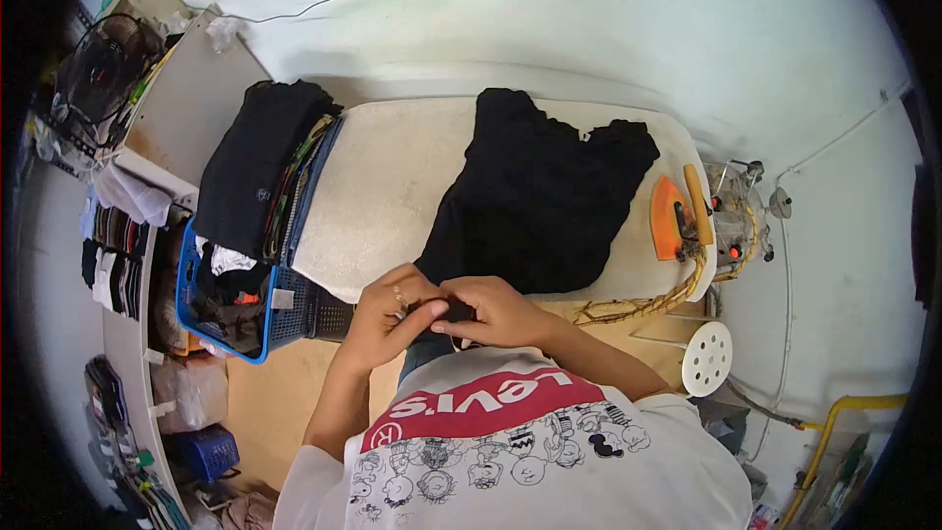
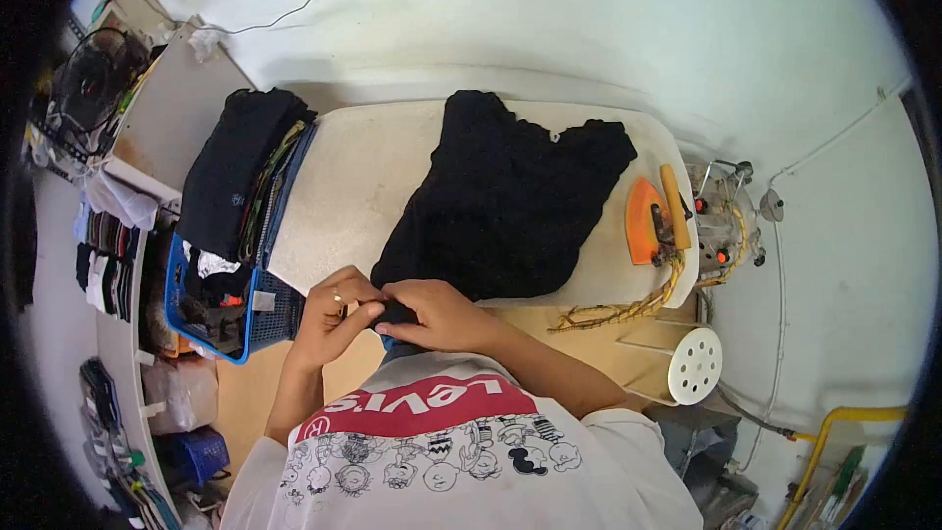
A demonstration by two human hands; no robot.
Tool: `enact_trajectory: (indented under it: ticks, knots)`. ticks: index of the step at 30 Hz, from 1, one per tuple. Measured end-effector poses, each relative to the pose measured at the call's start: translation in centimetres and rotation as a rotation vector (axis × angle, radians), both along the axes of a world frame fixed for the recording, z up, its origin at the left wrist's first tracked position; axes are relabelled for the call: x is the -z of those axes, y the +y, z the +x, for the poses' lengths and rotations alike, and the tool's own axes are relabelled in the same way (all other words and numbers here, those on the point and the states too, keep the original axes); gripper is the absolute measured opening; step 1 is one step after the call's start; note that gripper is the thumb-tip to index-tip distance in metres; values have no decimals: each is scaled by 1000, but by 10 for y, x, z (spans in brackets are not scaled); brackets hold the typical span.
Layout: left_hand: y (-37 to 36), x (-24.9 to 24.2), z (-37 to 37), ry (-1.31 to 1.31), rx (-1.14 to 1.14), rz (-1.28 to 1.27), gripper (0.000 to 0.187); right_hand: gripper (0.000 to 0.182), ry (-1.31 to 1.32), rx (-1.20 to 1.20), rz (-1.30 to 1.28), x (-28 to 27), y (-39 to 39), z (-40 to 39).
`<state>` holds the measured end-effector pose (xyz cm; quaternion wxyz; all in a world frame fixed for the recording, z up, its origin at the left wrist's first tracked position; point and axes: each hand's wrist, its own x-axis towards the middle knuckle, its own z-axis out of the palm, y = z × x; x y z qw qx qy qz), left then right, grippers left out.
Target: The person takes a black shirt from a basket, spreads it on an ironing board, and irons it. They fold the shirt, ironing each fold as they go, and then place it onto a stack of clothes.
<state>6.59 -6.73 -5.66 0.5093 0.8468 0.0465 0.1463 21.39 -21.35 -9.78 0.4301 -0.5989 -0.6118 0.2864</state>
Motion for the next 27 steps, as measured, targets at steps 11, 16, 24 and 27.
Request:
enact_trajectory:
  ticks: [11,16,24,27]
  knots:
    - [5,67,68,31,293,311,42,30,264,155,344,-97,-108,37]
    - [60,76,101,173,231,376,20,24,851,784,991,-152,-158,93]
    - [209,-115,161,-264,-633,527,25,25,468,925,956,-243,-159,293]
    - [211,-208,151,-654,-519,280,31,19,417,798,1085,-287,-173,314]
